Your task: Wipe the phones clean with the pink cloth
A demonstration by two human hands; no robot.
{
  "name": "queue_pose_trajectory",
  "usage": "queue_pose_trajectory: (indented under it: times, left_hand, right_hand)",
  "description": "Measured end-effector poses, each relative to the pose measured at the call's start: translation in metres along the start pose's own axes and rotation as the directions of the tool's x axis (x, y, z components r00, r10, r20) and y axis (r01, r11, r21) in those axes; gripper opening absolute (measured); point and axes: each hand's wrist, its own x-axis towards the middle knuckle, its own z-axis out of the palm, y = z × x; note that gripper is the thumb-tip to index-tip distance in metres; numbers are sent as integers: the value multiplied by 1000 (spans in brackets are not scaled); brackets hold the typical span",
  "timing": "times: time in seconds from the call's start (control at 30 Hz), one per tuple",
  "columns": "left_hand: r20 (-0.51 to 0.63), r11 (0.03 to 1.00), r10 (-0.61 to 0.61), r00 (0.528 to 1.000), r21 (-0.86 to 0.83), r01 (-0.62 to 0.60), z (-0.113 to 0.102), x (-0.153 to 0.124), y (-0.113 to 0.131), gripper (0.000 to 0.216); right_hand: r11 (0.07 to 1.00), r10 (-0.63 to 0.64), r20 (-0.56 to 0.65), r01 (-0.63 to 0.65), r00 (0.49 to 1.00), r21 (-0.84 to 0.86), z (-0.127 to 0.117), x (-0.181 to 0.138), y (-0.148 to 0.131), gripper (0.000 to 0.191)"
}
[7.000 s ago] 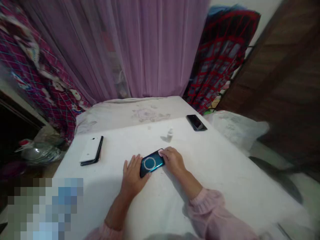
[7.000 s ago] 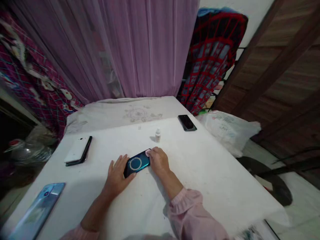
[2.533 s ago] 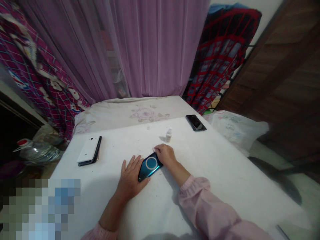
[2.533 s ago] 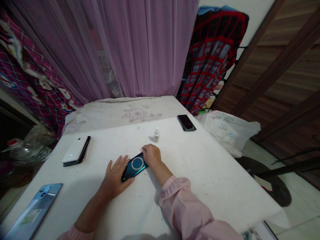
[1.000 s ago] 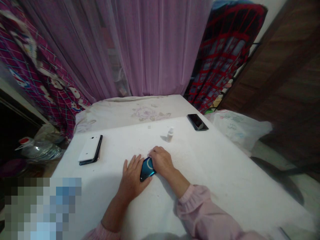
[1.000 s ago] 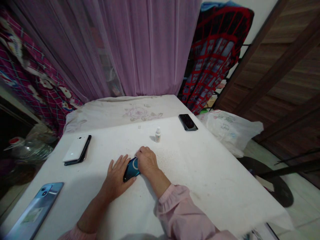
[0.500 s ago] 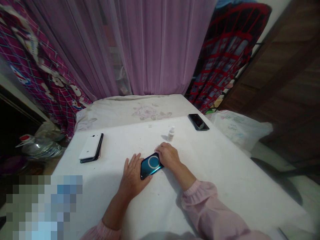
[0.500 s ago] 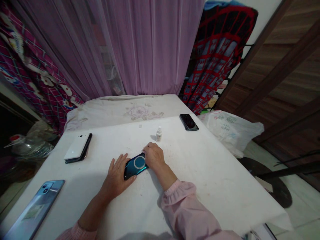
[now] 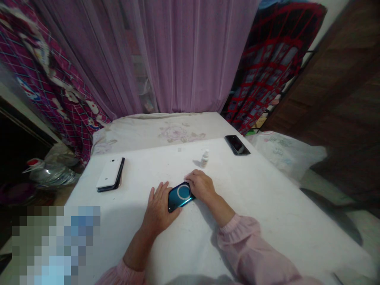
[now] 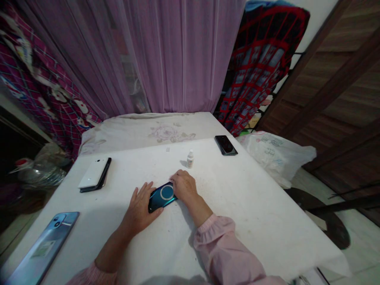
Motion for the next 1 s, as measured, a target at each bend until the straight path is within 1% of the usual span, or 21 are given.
queue_pose_trajectory:
  times: [0.07, 0.17, 0.23, 0.3, 0.37, 0.4, 0.47, 0.6, 0.67, 0.7, 0.73, 0.8, 0.9, 0.97, 1.0]
  left_hand:
    - [3, 1000, -2, 1000, 3, 2, 0, 0, 0, 56]
    - [3, 1000, -2, 1000, 11, 2, 1, 0, 1, 55]
    - [-4, 1000, 1, 1000, 15, -1, 1, 0, 1, 55]
    - [-6, 1000, 1, 1000, 17, -1, 1, 0, 1, 55]
    - [1, 1000, 3, 1000, 19, -3, 1, 0, 1, 56]
    - [4, 1000, 4, 1000, 20, -4, 0, 0, 1, 56]
    - [7, 1000, 5, 1000, 22, -5, 0, 0, 1, 56]
    - [-1, 1000, -2, 1000, 18, 2, 1, 0, 1, 56]
    - [-2, 1000, -2, 1000, 17, 2, 2, 0, 1, 55]
    - [-3, 1000, 0, 1000, 16, 0, 2, 0, 1, 55]
    - [-5, 1000, 3, 1000, 15, -2, 2, 0, 0, 55]
    - [-8, 1000, 6, 1000, 15, -6, 2, 0, 0, 54]
    - [-10, 1000, 7, 1000, 17, -6, 2, 0, 0, 55]
    - [-4, 1000, 6, 1000, 15, -6, 2, 0, 0, 56]
    - [0, 1000, 5, 1000, 13, -5, 1, 0, 0, 56]
  right_hand:
    - [999, 48, -15, -48, 999, 3, -3, -1, 8, 25]
    - [999, 47, -36, -47, 998, 2, -1, -9, 2, 26]
    - [1000, -9, -42, 9, 999, 17, 5, -19, -11, 26]
    - [995, -93, -48, 95, 995, 42, 13, -29, -23, 25]
    - [985, -156, -71, 161, 985, 62, 19, -37, -29, 24]
    - [984, -161, -83, 167, 983, 65, 20, -39, -28, 23]
    - [991, -114, -109, 121, 987, 60, 20, -39, -20, 23]
    - [998, 65, -161, -61, 985, 28, 12, -29, 5, 27]
    - [994, 112, -160, -113, 981, 2, 10, -25, 8, 27]
    - [993, 116, -158, -120, 981, -16, 11, -24, 6, 28]
    - [993, 103, -155, -109, 983, -34, 12, -24, 3, 29]
    - [997, 39, -156, -49, 987, -63, 17, -27, -9, 30]
    - [991, -113, -152, 102, 982, -84, 27, -35, -25, 25]
    - [982, -179, -163, 167, 970, -87, 31, -38, -27, 22]
    - [981, -185, -179, 172, 966, -85, 31, -38, -25, 21]
